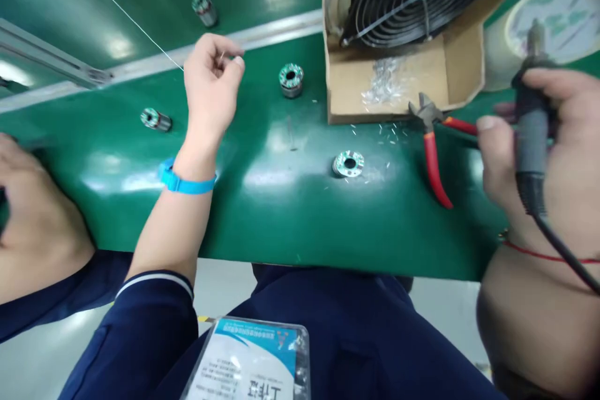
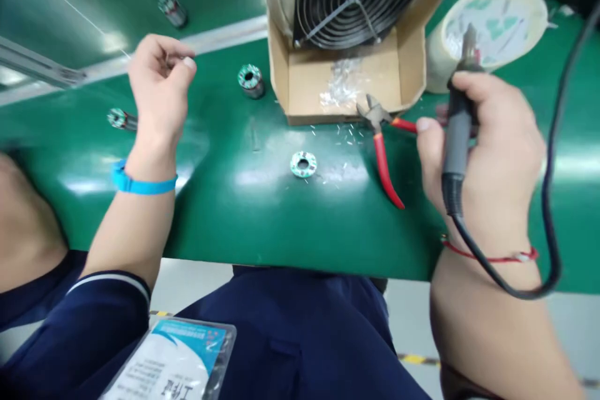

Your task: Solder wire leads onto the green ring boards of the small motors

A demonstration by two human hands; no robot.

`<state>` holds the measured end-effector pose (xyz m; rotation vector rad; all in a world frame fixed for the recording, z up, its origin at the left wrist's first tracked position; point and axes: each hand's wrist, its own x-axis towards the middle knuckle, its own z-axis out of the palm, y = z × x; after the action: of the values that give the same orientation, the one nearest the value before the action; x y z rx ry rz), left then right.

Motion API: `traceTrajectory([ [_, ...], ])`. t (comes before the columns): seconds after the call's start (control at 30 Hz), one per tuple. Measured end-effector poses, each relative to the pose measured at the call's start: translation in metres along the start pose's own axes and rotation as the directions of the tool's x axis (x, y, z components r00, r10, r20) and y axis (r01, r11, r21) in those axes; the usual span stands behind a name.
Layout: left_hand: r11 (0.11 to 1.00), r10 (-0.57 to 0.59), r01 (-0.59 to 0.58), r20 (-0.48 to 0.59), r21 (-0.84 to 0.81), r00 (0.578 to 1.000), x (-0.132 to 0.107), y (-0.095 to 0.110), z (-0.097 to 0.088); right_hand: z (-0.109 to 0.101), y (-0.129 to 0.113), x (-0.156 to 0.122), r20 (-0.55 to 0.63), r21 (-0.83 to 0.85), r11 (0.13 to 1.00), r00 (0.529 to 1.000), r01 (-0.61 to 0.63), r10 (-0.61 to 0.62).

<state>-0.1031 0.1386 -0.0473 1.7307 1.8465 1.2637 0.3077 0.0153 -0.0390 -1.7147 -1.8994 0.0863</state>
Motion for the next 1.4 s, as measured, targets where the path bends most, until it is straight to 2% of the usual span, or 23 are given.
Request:
traceTrajectory([
  [0.03,0.988,-0.133,0.140,-0.092,0.069,0.987,0.026,-0.017,-0.002,0.004,0.000,0.003,-0.039,0.000,1.000,0.999,-0.011,0.011],
  [0.07,0.974,-0.185,0.201,-0.149,0.102,0.971,0.050,-0.031,-0.003,0.008,-0.002,0.004,-0.089,-0.001,1.000,0.996,-0.017,0.017],
  [0.17,0.943,-0.248,0.289,-0.229,0.165,0.941,0.106,-0.060,-0.004,0.020,-0.004,0.001,-0.246,-0.041,0.999,0.968,0.034,-0.043],
  [0.27,0.925,-0.259,0.303,-0.204,0.229,0.944,0.134,-0.070,0.001,0.025,-0.005,-0.001,-0.287,-0.049,0.995,0.953,0.092,-0.102],
  [0.37,0.929,-0.219,0.244,-0.120,0.279,0.968,0.138,-0.072,0.004,0.023,-0.006,0.000,-0.273,0.012,0.995,0.958,0.100,-0.093],
  [0.47,0.944,-0.160,0.161,-0.027,0.287,0.987,0.118,-0.063,0.005,0.022,-0.010,0.000,-0.247,0.172,0.982,0.968,0.082,-0.038],
  [0.57,0.973,-0.061,0.027,0.147,0.228,0.987,0.069,-0.040,0.006,0.021,-0.014,-0.001,-0.133,0.292,0.956,0.990,-0.011,0.052],
  [0.63,0.988,0.059,-0.104,0.343,0.114,0.937,0.030,-0.019,0.008,0.019,-0.016,-0.001,-0.056,0.237,0.971,0.997,-0.038,0.053],
  [0.73,0.996,0.072,-0.086,0.440,0.012,0.895,-0.018,0.010,0.008,0.015,-0.016,-0.003,-0.005,0.071,0.997,1.000,-0.003,0.003],
  [0.8,0.998,0.062,-0.053,0.438,-0.031,0.897,-0.039,0.024,0.007,0.012,-0.015,-0.008,0.036,0.000,1.000,0.999,0.003,-0.003],
  [0.9,0.997,0.073,-0.069,0.296,-0.025,0.952,-0.063,0.043,0.003,0.009,-0.017,-0.018,0.175,-0.057,0.998,0.984,-0.023,0.033],
  [0.93,0.997,0.082,-0.078,0.265,-0.024,0.961,-0.072,0.051,0.001,0.009,-0.019,-0.021,0.213,-0.079,0.997,0.976,-0.026,0.042],
  [0.97,0.996,0.092,-0.084,0.279,-0.038,0.956,-0.082,0.059,0.001,0.009,-0.019,-0.023,0.233,-0.103,0.994,0.971,-0.024,0.047],
  [1.0,0.994,0.104,-0.088,0.344,-0.060,0.933,-0.092,0.067,0.001,0.010,-0.019,-0.024,0.236,-0.126,0.992,0.971,-0.020,0.050],
  [1.03,0.992,0.124,-0.100,0.446,-0.078,0.886,-0.102,0.076,0.002,0.011,-0.019,-0.024,0.225,-0.148,0.989,0.973,-0.020,0.054],
  [1.1,0.983,0.176,-0.160,0.658,-0.086,0.732,-0.119,0.092,0.008,0.012,-0.016,-0.024,0.194,-0.173,0.985,0.979,-0.026,0.060],
  [1.13,0.976,0.194,-0.201,0.724,-0.079,0.662,-0.126,0.098,0.012,0.011,-0.015,-0.024,0.186,-0.174,0.985,0.981,-0.021,0.054],
  [1.17,0.969,0.205,-0.239,0.761,-0.067,0.616,-0.131,0.103,0.016,0.011,-0.013,-0.024,0.185,-0.167,0.986,0.982,-0.005,0.036],
  [1.2,0.963,0.207,-0.262,0.778,-0.056,0.593,-0.134,0.106,0.020,0.009,-0.012,-0.025,0.188,-0.150,0.988,0.982,0.023,0.005],
  [1.27,0.968,0.195,-0.246,0.770,-0.052,0.608,-0.137,0.108,0.028,0.004,-0.013,-0.029,0.208,-0.099,0.989,0.974,0.113,-0.090],
  [1.4,0.977,0.200,-0.191,0.686,-0.091,0.699,-0.140,0.108,0.029,-0.006,-0.021,-0.036,0.257,-0.006,0.959,0.927,0.283,-0.272],
])
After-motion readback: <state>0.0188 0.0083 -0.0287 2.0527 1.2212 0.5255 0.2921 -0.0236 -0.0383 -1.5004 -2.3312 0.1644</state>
